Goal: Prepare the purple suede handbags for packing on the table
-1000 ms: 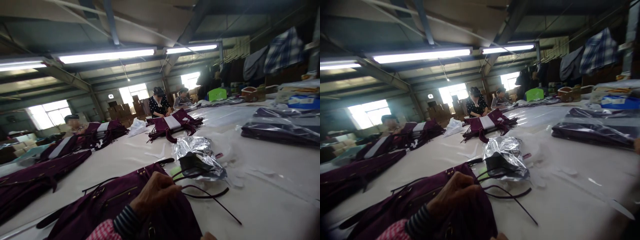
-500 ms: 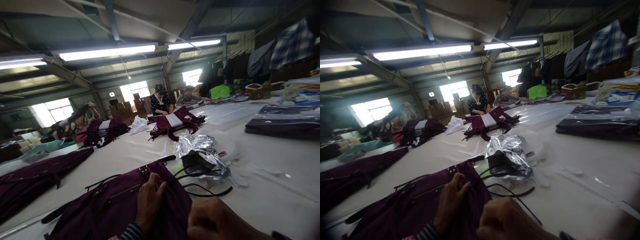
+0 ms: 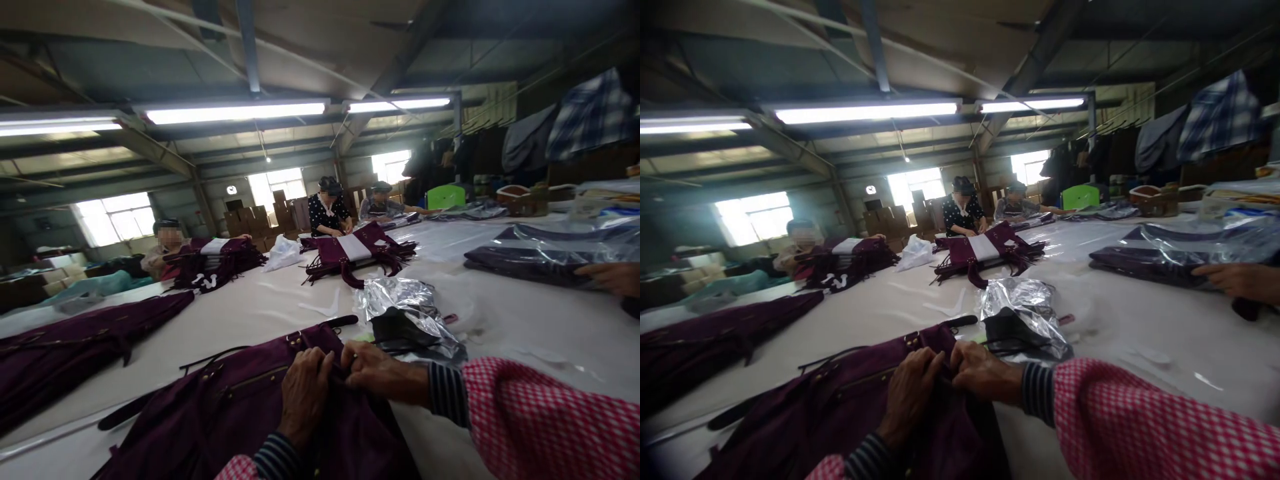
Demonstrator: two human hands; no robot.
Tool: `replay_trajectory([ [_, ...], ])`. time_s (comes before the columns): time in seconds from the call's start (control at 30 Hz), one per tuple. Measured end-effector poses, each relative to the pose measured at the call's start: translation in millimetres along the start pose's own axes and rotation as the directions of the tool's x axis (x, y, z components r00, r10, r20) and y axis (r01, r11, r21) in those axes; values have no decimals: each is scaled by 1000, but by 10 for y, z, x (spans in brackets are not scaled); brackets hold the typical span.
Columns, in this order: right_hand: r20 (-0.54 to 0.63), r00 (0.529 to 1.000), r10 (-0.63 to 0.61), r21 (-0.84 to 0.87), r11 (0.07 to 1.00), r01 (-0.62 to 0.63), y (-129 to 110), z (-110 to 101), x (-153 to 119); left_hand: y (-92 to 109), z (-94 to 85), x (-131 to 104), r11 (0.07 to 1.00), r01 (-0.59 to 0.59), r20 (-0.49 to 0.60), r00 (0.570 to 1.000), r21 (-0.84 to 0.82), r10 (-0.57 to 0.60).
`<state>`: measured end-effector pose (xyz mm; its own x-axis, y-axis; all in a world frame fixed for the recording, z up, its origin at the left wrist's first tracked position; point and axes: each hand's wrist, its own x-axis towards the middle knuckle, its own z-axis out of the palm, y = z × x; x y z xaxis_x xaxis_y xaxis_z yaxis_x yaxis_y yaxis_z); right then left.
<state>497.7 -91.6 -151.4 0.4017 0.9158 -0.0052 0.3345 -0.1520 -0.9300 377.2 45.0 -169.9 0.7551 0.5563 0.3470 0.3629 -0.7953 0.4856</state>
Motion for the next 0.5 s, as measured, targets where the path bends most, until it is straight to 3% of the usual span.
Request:
replay_trajectory([
  [0.07,-125,992,-12,160,987,32,18,74,-37,30,-73,47,996,72,10,997,-47,-72],
  [0.2,-274,950,-149,256,941,222,-50,324,-7,-10,-200,163,966,159,24,987,-204,-158],
  [0.27,-255,939,-231,261,919,297,-87,454,37,-102,-207,232,939,190,48,982,-287,-184],
  [0.37,-139,941,-309,136,935,327,-108,576,96,-274,-152,332,897,226,123,973,-381,-193],
  [0.5,-68,933,-353,-30,936,352,-129,534,73,-390,-59,368,873,251,144,967,-417,-209],
])
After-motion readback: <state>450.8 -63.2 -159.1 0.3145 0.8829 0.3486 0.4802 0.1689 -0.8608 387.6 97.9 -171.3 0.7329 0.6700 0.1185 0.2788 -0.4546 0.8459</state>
